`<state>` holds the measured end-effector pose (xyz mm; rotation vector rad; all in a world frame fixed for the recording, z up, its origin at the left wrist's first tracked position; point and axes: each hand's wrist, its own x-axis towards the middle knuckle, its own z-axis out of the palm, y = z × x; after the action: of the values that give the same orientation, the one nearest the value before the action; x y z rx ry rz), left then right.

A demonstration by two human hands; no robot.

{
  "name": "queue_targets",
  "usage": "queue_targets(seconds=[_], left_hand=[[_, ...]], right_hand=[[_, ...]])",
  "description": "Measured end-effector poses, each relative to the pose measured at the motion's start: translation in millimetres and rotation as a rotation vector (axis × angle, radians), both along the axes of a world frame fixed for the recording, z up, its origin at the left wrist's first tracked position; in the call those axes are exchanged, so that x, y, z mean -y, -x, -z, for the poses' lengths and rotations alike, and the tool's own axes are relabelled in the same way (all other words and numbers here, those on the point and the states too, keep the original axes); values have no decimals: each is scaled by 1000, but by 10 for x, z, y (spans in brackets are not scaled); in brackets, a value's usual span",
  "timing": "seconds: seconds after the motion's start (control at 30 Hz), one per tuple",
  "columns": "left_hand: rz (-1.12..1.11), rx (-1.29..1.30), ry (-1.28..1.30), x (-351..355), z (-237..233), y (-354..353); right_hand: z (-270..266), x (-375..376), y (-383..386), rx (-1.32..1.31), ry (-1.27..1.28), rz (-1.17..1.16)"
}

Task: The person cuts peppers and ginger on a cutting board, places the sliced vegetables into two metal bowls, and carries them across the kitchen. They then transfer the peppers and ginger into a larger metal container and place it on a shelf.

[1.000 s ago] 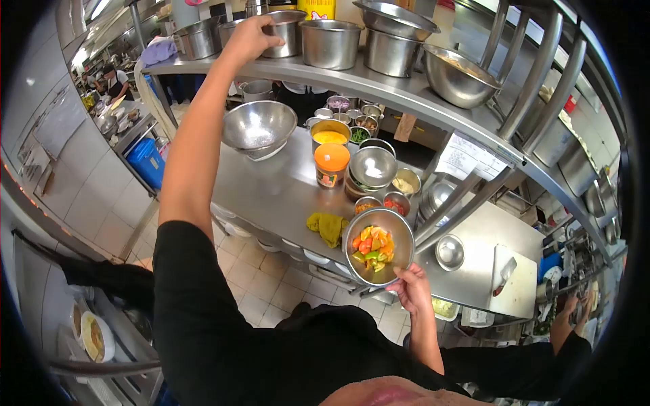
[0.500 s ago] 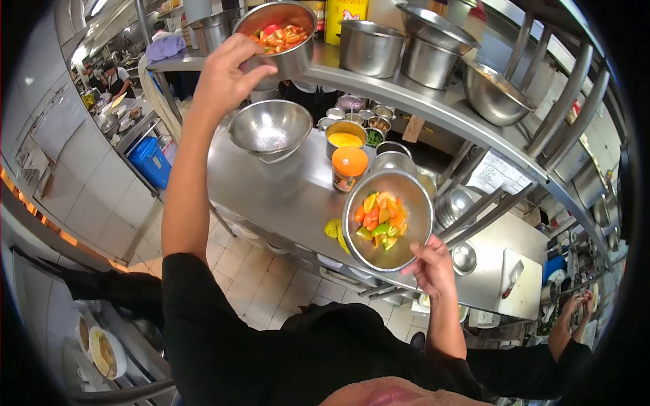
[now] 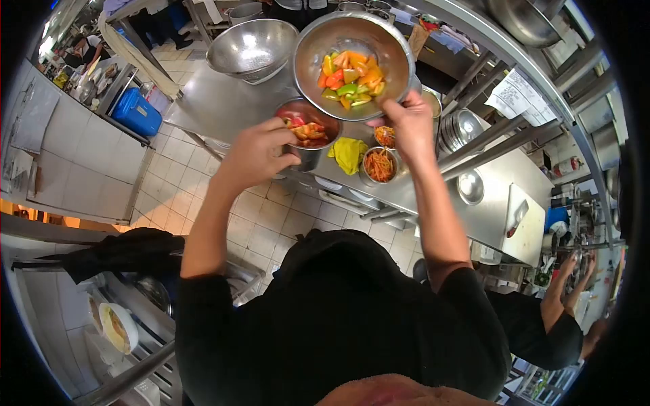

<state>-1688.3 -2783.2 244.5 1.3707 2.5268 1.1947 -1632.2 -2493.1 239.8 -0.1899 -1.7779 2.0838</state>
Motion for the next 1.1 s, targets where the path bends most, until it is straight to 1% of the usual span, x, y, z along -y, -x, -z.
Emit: queue_targets(seconds=[0.1, 0.13, 0.2, 0.23, 0.27, 0.37, 0.4, 0.5, 0.53, 0.63, 0.67, 0.7, 0.77, 0.83, 0.87, 0.9, 0.93, 0.97, 1.0, 1.03, 1.07, 1.1], left_hand=[[5, -75, -27, -218, 189, 19], [-31, -33, -16, -278, 195, -9], [-47, -59, 11, -347, 243, -18], [-54, -73, 23, -382, 260, -13], [-59, -61, 17, -417, 271, -8], [-62, -12, -3, -495, 313, -6], [-57, 8, -13, -516, 333, -4], [-17, -8, -76, -591, 440, 9], [4, -25, -104, -626, 491, 21], [36, -53, -156, -696, 627, 57], [30, -44, -151, -718, 627, 60], [32, -35, -149, -721, 617, 47], [41, -40, -146, -679, 598, 49], [31, -57, -152, -526, 483, 41], [12, -55, -158, -408, 348, 26], [-6, -36, -80, -243, 192, 51], [-39, -22, -101, -113, 59, 54], [-11, -73, -97, 183, -270, 135], [-84, -32, -201, 296, -326, 159], [-77, -121, -162, 443, -502, 220], [-112, -159, -116, 555, -720, 237], [-162, -99, -197, 596, -876, 253]], right_hand=[[357, 65, 100, -22, -103, 86], [465, 94, 121, -20, -95, 139], [592, 101, 122, -65, -270, 233], [604, 105, 116, -89, -358, 281], [584, 106, 110, -277, -564, 346], [575, 115, 60, -376, -716, 399], [577, 95, 74, -458, -793, 419], [566, -20, 82, -552, -867, 505], [506, -46, 46, -527, -862, 566], [598, -222, -17, -367, -488, 635], [768, -307, -63, -311, -116, 538], [583, -311, -274, -121, 7, 500], [1244, -718, -602, -170, 163, 438], [1339, -815, -1232, -38, 361, 482], [1879, -1147, -1616, 31, 401, 518], [1780, -1181, -1968, 139, 530, 628], [1862, -1285, -2221, 183, 592, 838], [1608, -1514, -2521, 198, 704, 830], [1950, -1917, -2733, 169, 670, 906], [2292, -2299, -2814, 145, 633, 970], [2302, -2564, -2728, 114, 617, 993], [2310, -2766, -2601, 79, 603, 1012]])
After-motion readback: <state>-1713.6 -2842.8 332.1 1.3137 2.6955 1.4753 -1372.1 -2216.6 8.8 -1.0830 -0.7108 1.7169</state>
